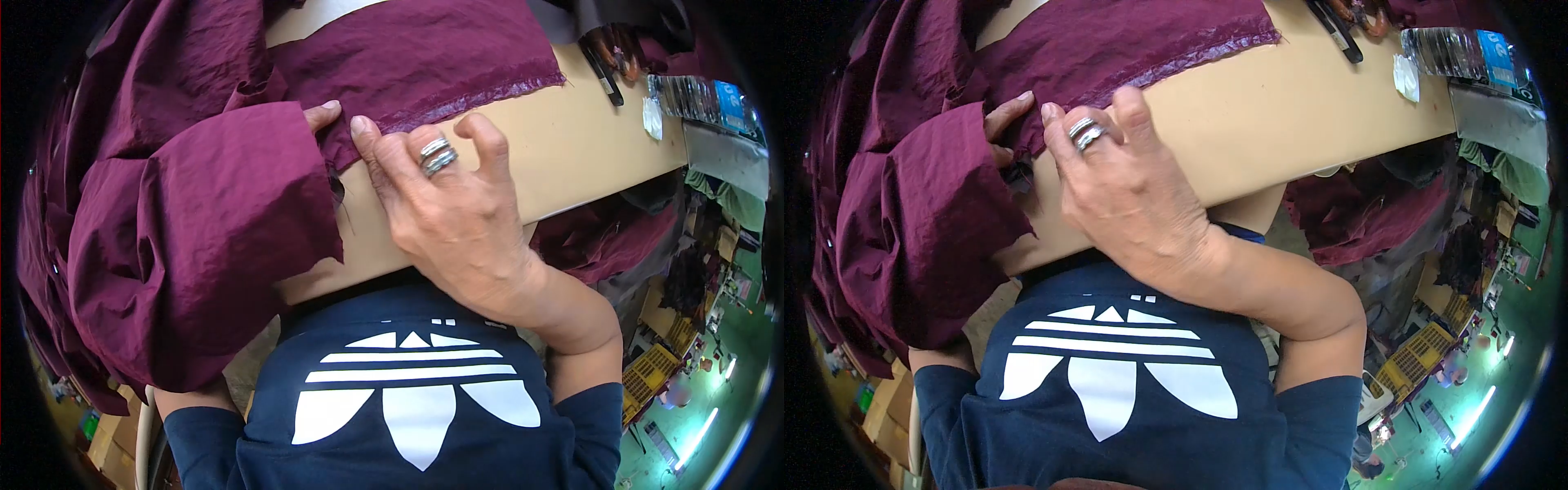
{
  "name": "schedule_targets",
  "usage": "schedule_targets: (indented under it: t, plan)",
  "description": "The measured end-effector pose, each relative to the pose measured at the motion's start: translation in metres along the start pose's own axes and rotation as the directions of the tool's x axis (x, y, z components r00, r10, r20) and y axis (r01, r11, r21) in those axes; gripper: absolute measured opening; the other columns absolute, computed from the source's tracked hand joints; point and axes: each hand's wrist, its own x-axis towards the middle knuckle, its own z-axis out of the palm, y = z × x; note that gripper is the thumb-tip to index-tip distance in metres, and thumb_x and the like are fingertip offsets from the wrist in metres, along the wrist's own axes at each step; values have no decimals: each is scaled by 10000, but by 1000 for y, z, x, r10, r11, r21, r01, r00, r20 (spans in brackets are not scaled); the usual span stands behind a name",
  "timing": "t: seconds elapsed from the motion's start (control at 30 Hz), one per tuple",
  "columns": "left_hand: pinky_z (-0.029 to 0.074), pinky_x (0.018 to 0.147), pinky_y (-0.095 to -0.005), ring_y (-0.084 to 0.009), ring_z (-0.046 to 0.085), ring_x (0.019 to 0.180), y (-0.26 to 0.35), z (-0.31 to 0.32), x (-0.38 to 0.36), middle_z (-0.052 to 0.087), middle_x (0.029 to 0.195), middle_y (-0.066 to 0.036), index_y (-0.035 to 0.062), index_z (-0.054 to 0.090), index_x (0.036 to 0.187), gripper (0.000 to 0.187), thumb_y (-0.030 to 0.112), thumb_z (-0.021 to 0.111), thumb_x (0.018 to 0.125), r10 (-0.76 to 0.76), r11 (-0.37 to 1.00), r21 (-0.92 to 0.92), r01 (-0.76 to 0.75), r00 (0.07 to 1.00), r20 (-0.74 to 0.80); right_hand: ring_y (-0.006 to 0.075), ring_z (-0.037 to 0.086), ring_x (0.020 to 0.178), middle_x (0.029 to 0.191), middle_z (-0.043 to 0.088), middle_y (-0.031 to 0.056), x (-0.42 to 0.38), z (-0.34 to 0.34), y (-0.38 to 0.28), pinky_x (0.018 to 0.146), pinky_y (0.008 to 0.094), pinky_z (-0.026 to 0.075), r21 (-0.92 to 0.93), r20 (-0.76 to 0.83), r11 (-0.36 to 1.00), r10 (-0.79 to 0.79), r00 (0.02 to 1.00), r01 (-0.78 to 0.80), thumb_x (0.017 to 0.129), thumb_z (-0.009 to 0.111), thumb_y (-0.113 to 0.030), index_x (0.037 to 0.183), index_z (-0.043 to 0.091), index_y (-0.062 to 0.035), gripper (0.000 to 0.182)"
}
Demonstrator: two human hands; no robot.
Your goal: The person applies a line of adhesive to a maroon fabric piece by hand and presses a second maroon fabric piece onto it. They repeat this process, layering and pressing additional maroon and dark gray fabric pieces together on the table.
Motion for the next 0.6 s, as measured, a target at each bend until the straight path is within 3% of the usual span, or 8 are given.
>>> schedule_targets:
  t: [0.1,0.13,0.17,0.27,0.33,0.47,0.53,0.6]
  plan:
    - [431,848,-273,-179,558,921,5,-4,-6,476,1286,-136,23,383,1365,578,-2,480,795,38,999,0,-38,999,-3,149,514,833,839,530,5,-2,-14,27,859,384,317,243,11,970,28,1000,-30,750,600,-134,1072,669,-131,330]
    - [430,846,-273,-179,557,917,6,-5,-7,477,1282,-136,23,383,1365,578,-1,480,796,49,999,1,-49,999,-7,171,527,857,860,547,19,-7,-27,43,867,369,316,425,143,898,59,988,-115,745,572,-95,1020,685,-168,306]
    - [430,845,-274,-178,556,914,7,-5,-8,478,1278,-135,23,383,1365,578,0,481,796,58,998,1,-58,998,-10,202,528,853,855,545,53,-16,-32,57,855,334,340,499,159,842,144,977,-206,721,530,-8,995,683,-120,333]
    - [430,840,-274,-177,552,904,4,-1,-5,482,1264,-134,24,383,1365,577,4,482,797,70,997,-9,-70,997,-27,137,477,863,983,537,66,-61,-53,92,832,237,348,714,263,495,466,845,-495,655,448,107,1065,612,21,451]
    - [430,837,-274,-177,550,897,2,3,-1,485,1255,-133,25,383,1366,576,6,483,798,78,997,-16,-79,996,-30,119,435,874,1012,485,41,-112,-51,117,844,225,332,847,282,213,596,752,-487,677,426,120,1096,567,72,445]
    - [430,830,-275,-175,545,884,0,6,5,490,1238,-130,26,384,1366,575,11,485,800,100,995,-25,-101,994,-39,124,420,779,877,475,36,-187,-31,138,747,219,354,715,342,112,806,484,-690,638,419,106,1019,593,27,426]
    - [430,827,-275,-175,543,877,-1,8,6,493,1229,-129,26,384,1366,575,13,485,800,105,994,-26,-106,993,-46,208,504,813,945,534,112,-220,7,146,747,294,421,320,335,427,784,523,-846,659,427,94,1023,587,1,409]
    - [429,823,-276,-174,540,870,-1,9,7,496,1220,-128,27,384,1366,574,15,486,801,113,993,-20,-114,992,-49,330,545,944,1069,556,178,-235,54,147,805,392,456,37,256,721,663,704,-692,699,480,37,1044,586,-32,368]
